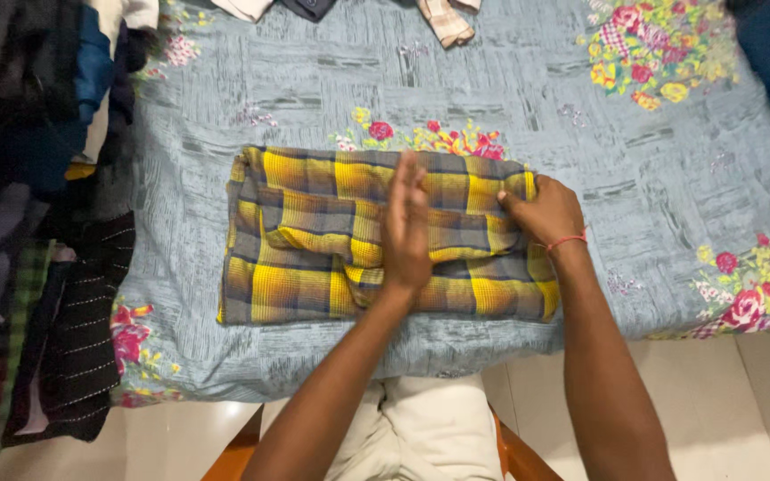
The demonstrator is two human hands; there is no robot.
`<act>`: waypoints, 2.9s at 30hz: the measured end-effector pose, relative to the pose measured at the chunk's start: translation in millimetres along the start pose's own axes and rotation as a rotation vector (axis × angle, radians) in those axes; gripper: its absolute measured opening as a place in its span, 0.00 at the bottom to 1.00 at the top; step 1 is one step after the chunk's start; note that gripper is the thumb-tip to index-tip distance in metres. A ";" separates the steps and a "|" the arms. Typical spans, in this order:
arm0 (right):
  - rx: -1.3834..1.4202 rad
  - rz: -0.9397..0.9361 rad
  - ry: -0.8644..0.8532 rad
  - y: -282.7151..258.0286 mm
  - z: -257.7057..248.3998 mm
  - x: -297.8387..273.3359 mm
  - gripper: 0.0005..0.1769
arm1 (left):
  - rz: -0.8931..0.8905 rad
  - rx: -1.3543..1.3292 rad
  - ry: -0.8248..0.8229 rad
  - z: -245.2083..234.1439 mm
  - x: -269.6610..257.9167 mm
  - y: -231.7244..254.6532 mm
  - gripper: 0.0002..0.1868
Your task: The person folds a yellow and gray plaid shirt by buttoning it, aligning the sleeves, and folding it into a compact rectangle. They then pick up a gray security uniform shirt, lay it flat, and begin buttoning it.
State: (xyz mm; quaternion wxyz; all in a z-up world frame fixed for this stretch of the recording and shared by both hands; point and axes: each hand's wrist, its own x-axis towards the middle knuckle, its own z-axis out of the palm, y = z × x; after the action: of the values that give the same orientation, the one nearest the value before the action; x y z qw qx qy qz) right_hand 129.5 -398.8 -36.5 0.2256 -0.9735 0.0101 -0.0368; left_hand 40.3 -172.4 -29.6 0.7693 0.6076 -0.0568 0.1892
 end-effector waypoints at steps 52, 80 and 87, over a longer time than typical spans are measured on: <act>0.298 -0.989 -0.006 -279.7 89.4 -78.0 0.24 | 0.435 0.496 0.669 -119.6 -98.3 119.1 0.33; 0.269 -0.674 0.317 -207.9 62.0 -50.1 0.26 | 0.059 1.342 -0.069 -168.1 -65.6 89.5 0.34; 0.169 -0.256 -0.154 -177.3 36.7 -77.8 0.30 | 0.064 1.126 0.176 -170.8 -67.7 83.9 0.36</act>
State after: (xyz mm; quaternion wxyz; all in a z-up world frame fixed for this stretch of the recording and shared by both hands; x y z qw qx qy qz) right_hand 55.2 -220.7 3.4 0.3003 -0.9443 -0.1345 0.0089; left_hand -76.7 -8.2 -18.0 0.3227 0.9037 0.0988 0.2635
